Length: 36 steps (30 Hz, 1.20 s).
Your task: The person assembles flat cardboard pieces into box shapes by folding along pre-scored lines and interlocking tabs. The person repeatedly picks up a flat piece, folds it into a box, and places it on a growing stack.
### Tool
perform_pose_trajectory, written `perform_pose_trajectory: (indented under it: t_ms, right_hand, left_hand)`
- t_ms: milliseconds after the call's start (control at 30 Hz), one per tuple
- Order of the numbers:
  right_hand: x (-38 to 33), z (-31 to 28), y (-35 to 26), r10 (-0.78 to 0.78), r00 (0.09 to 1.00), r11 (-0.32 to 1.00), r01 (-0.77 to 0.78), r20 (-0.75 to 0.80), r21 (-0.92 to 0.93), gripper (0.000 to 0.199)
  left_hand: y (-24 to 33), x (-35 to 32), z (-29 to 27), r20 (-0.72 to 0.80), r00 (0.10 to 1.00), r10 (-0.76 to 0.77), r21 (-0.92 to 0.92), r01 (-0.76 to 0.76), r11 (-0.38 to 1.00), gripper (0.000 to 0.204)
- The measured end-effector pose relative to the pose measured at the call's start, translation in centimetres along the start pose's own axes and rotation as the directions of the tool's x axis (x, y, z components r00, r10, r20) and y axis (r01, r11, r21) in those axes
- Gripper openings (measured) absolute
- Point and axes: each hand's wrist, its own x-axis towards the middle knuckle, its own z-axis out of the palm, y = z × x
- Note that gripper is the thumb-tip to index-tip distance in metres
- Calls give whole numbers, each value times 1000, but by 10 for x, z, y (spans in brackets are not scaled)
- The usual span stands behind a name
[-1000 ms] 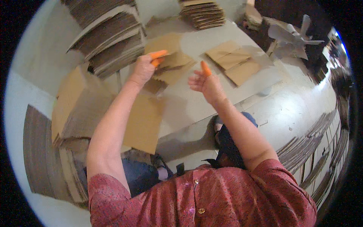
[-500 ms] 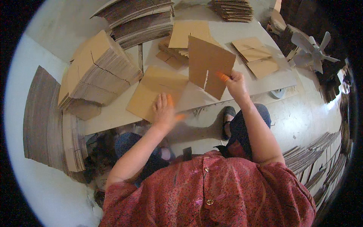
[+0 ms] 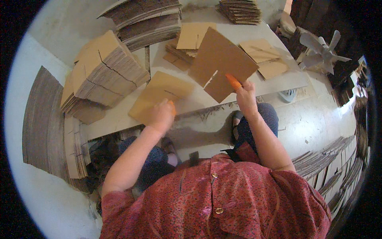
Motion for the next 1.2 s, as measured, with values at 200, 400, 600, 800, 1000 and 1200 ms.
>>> perform_pose_trajectory:
  t_ms: [200, 400, 600, 800, 1000, 1200]
  right_hand:
    - [-14, 21, -43, -200, 979, 980, 201, -31, 13, 18]
    - [-12, 31, -32, -219, 975, 975, 219, -23, 24, 16]
    - [-14, 30, -42, -202, 978, 978, 199, -59, -64, 16]
    - [-11, 36, -31, -265, 963, 964, 261, -58, -55, 17]
    - [-15, 39, -55, -197, 980, 978, 200, 39, -63, 13]
    - [-12, 25, -47, -9, 993, 963, 40, 118, -265, 19]
  left_hand:
    - [-5, 26, -70, -108, 977, -183, -54, 178, 983, 22]
    - [-31, 37, -13, 140, 979, -147, -597, 202, 777, 17]
    - [-38, 48, -39, 298, 904, -307, -868, 391, 307, 20]
    - [-15, 50, -76, 253, 961, -115, -834, 277, 478, 24]
    - [39, 35, -111, 288, 956, 54, -869, 237, 435, 28]
    - [45, 32, -107, 289, 956, 56, -957, 288, 30, 29]
